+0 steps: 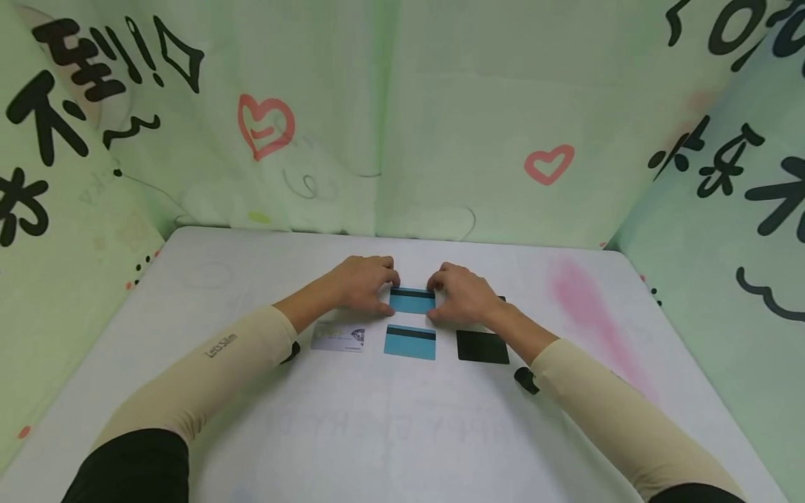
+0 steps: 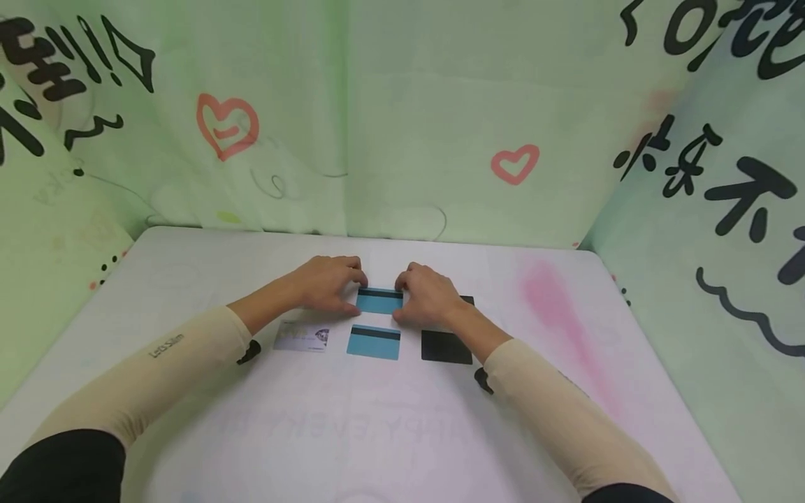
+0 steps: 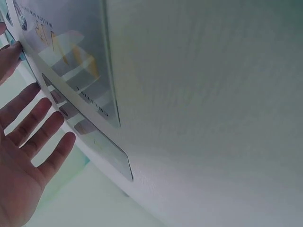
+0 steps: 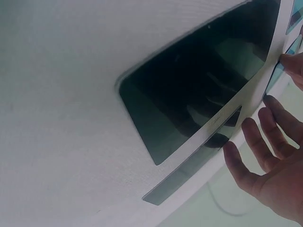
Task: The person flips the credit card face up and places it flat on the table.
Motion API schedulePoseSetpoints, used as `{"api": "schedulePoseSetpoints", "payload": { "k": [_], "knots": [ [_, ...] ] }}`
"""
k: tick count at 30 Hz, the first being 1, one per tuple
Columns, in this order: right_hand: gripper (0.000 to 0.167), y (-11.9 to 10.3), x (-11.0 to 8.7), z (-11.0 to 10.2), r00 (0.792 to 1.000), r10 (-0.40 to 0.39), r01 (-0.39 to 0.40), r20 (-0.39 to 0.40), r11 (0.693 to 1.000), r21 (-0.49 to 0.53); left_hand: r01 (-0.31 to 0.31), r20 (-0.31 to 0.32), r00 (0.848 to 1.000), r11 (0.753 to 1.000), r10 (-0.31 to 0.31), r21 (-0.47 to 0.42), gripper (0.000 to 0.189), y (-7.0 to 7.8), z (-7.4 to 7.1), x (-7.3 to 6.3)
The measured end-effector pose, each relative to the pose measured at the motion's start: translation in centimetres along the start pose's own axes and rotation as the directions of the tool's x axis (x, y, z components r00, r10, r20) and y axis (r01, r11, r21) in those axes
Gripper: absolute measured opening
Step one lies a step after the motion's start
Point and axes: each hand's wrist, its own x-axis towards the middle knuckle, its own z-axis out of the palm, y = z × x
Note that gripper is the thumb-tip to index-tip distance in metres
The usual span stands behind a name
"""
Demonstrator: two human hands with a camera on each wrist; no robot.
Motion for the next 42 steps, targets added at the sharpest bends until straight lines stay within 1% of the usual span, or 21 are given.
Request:
{"api": "schedulePoseSetpoints", "payload": {
  "k": [4,10,17,21,24,28,33,35,42],
  "knots": [
    [0.049,0.17,0.11,0.04,1.000,-0.001,0.001,-0.002,1.000,-0.008,0.004,0.002,1.000,1.000,-0.004,-0.004,0.053,0.26,-0.05,0.09],
    [0.049,0.38,0.09,0.21,1.000,0.006,-0.006,0.011,1.000,-0.017,-0.022,0.007,1.000,1.000,0.022,0.009,0.047,0.60,0.04,0.35],
    [0.048,0.29,0.04,0.17,1.000,-0.003,0.003,0.011,1.000,-0.011,-0.021,0.016,1.000,1.000,0.021,0.021,0.047,0.76,-0.04,0.33],
    [0.048,0.23,0.11,0.06,1.000,-0.021,0.022,0.009,1.000,-0.016,-0.005,0.015,1.000,1.000,0.005,0.001,0.048,0.68,-0.12,0.30],
    [0.048,0.15,0.18,-0.02,1.000,-0.028,0.028,0.015,0.999,-0.023,0.017,0.015,1.000,1.000,-0.016,-0.026,0.045,0.55,-0.13,0.34],
    [0.048,0.03,0.27,-0.11,0.999,-0.027,0.028,0.024,0.999,-0.033,0.024,0.014,1.000,0.999,-0.023,-0.041,0.042,0.39,-0.05,0.45],
    [0.041,0.00,0.27,-0.10,0.999,-0.034,0.035,0.018,0.999,-0.034,0.002,0.016,1.000,1.000,-0.002,-0.011,0.056,0.34,0.14,0.54],
    [0.040,0.03,0.24,-0.03,0.999,-0.035,0.035,0.016,0.999,-0.033,-0.003,0.019,1.000,1.000,0.003,-0.005,0.058,0.38,0.16,0.57],
    [0.049,-0.01,0.17,0.10,0.999,-0.033,0.033,0.010,0.999,-0.017,0.009,0.035,0.999,0.999,-0.008,-0.031,0.051,0.55,-0.06,0.49]
  ]
}}
